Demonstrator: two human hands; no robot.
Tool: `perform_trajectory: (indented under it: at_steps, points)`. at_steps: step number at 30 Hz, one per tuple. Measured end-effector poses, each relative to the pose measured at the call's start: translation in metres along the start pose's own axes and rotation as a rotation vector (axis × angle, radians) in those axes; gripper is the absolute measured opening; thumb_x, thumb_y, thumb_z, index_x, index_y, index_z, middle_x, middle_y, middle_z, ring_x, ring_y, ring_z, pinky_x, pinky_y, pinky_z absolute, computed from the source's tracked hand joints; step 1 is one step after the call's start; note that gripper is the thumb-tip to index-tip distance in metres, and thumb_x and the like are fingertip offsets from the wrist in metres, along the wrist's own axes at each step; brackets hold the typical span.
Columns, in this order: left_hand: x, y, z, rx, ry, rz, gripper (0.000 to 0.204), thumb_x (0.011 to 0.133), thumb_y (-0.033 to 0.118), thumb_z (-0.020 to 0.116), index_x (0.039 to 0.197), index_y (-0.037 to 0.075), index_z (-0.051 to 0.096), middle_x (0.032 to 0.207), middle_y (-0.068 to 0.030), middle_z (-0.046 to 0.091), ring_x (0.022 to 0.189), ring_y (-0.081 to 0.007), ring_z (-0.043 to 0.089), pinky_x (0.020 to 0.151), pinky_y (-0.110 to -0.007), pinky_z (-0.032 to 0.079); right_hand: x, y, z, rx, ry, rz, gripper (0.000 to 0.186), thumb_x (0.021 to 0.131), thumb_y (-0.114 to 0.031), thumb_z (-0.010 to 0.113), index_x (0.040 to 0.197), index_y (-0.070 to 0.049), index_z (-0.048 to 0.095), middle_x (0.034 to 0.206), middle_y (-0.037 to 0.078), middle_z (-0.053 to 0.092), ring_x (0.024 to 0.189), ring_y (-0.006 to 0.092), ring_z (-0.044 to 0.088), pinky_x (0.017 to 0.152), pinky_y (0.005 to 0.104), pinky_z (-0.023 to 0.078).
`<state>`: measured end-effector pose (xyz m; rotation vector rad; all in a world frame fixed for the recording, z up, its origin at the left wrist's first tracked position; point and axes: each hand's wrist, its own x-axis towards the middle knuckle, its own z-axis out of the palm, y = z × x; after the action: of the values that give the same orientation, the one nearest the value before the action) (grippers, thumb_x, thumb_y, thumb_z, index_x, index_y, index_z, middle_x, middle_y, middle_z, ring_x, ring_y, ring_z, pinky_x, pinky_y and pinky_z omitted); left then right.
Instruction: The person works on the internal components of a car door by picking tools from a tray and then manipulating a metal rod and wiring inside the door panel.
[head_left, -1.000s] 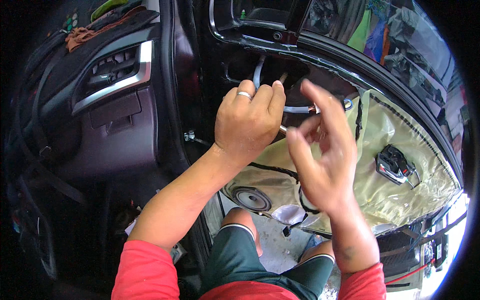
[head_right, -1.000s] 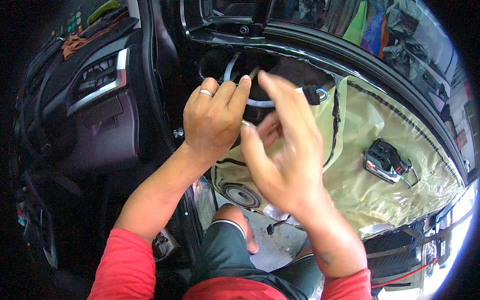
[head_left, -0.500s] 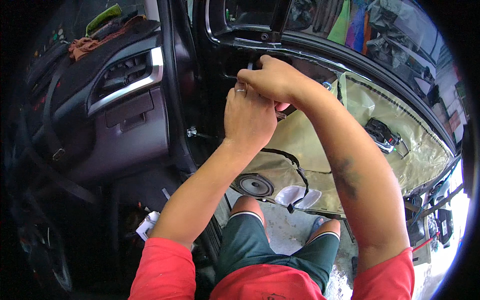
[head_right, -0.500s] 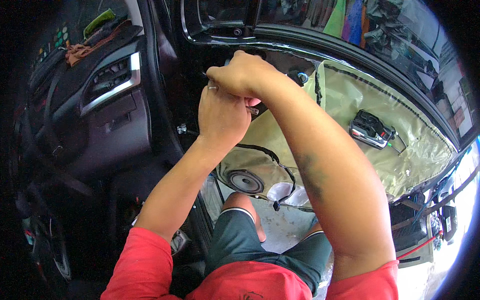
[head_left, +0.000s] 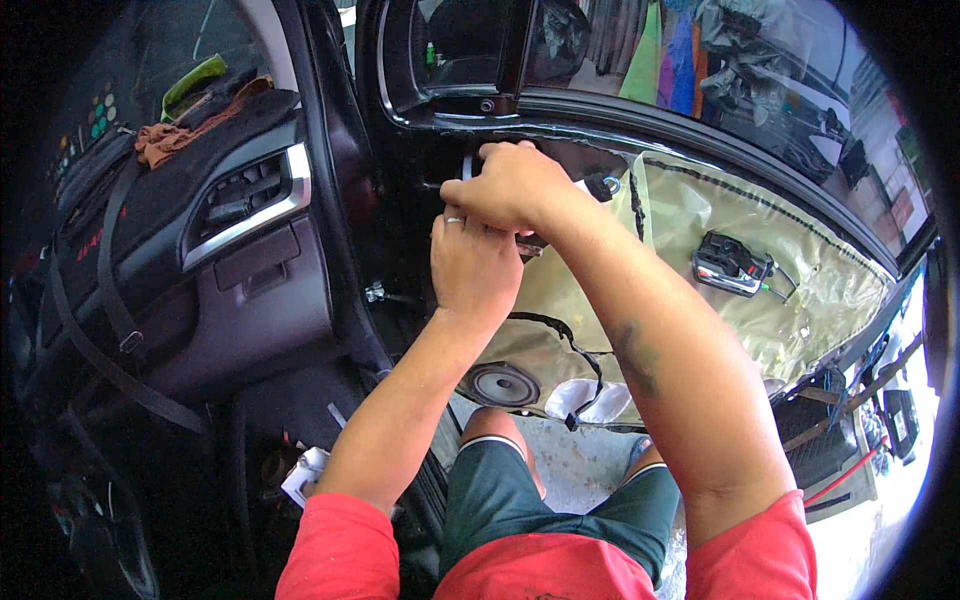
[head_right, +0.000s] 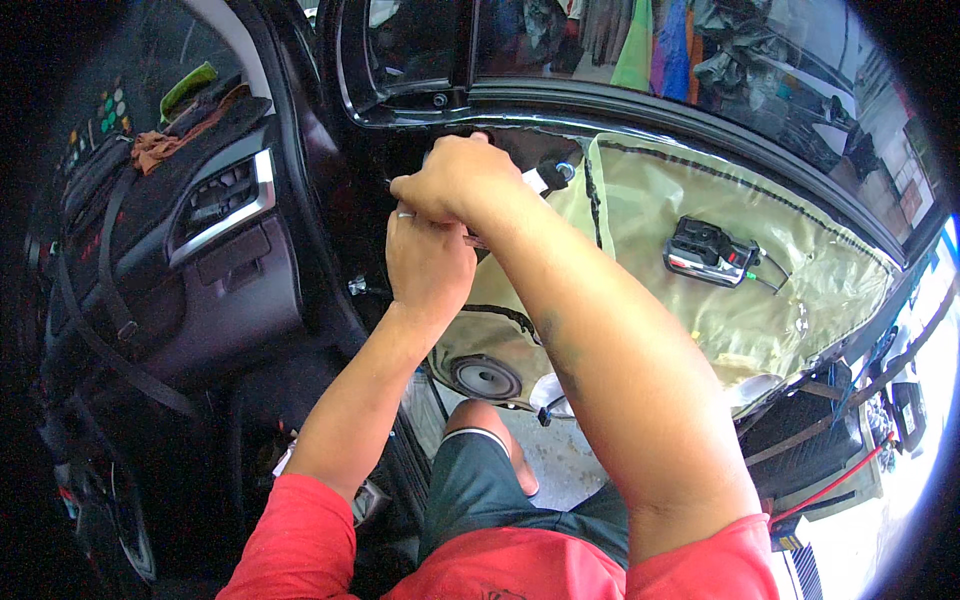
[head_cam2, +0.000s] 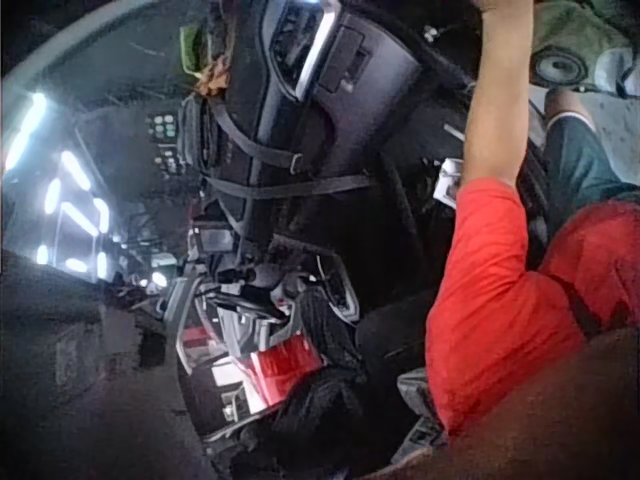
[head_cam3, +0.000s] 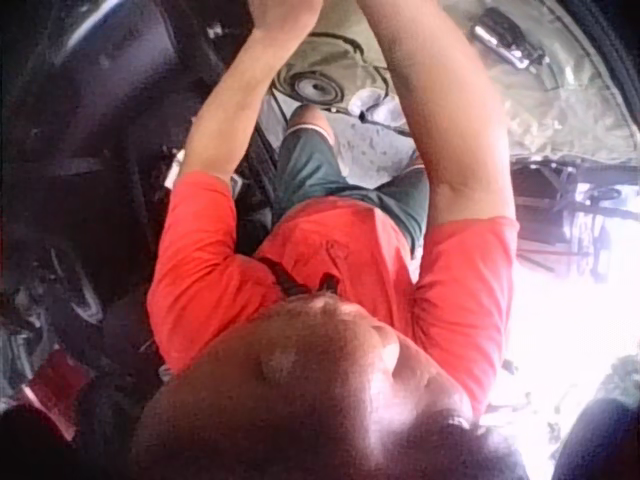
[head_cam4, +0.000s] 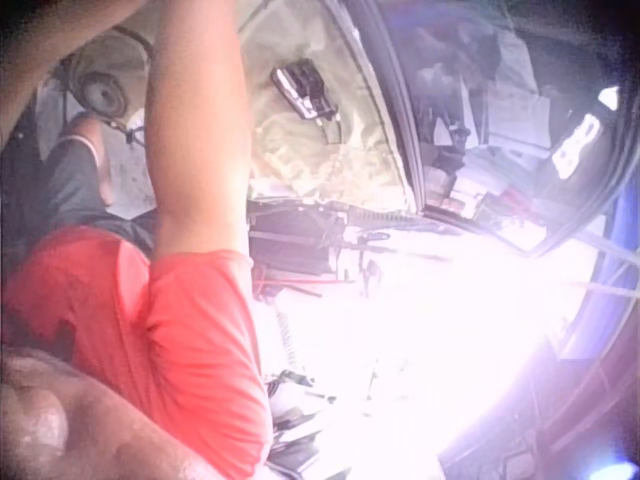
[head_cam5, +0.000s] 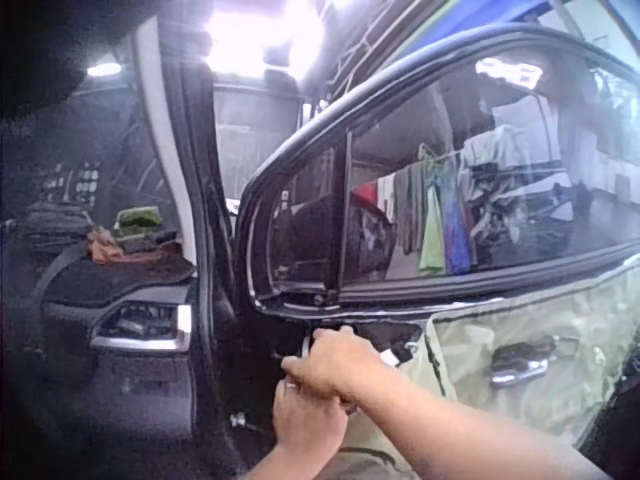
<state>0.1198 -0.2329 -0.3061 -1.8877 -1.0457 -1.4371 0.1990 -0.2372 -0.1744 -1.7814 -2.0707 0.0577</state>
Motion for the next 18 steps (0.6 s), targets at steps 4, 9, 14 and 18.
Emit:
perform_trajectory:
  at_steps: [4, 9, 14, 18]
  points:
    - [-0.002, 0.005, 0.002, 0.005, -0.009, -0.046, 0.027, 0.081, 0.003, 0.068, 0.108, 0.003, 0.069, 0.106, -0.0187, 0.069, 0.104, -0.0429, 0.062, 0.086, -0.052, 0.048, -0.006, 0.008, 0.003, 0.001, 0.035, -0.027, 0.089, 0.081, -0.057, 0.072, 0.144, 0.004, 0.061, 0.14, 0.037, 0.059, 0.13, 0.0446, 0.062, 0.11, 0.0441, 0.051]
    - [-0.014, 0.002, -0.007, 0.008, 0.068, -0.043, 0.027, 0.079, 0.004, 0.071, 0.105, 0.003, 0.065, 0.099, -0.0182, 0.066, 0.098, -0.0422, 0.06, 0.083, -0.053, 0.048, -0.025, 0.008, 0.002, 0.071, 0.036, -0.078, 0.087, 0.082, -0.055, 0.077, 0.142, 0.005, 0.063, 0.141, 0.039, 0.055, 0.124, 0.0474, 0.065, 0.11, 0.0456, 0.051]
    - [-0.047, 0.005, -0.041, 0.014, 0.142, -0.023, 0.03, 0.086, 0.007, 0.071, 0.115, -0.004, 0.068, 0.083, -0.0119, 0.058, 0.077, -0.0324, 0.055, 0.069, -0.044, 0.043, -0.061, 0.025, 0.041, 0.308, 0.511, -0.431, 0.041, 0.093, -0.028, 0.073, 0.117, 0.005, 0.071, 0.128, 0.031, 0.062, 0.102, 0.0449, 0.072, 0.093, 0.0483, 0.058]
    - [-0.099, 0.009, -0.06, -0.096, 0.156, 0.101, 0.032, 0.095, 0.001, 0.068, 0.124, -0.013, 0.065, 0.083, -0.0143, 0.064, 0.066, -0.0301, 0.058, 0.07, -0.045, 0.044, -0.092, 0.041, 0.059, 0.815, 0.539, -0.306, 0.019, 0.096, -0.004, 0.073, 0.114, 0.002, 0.07, 0.103, 0.013, 0.071, 0.088, 0.0225, 0.073, 0.079, 0.032, 0.058]
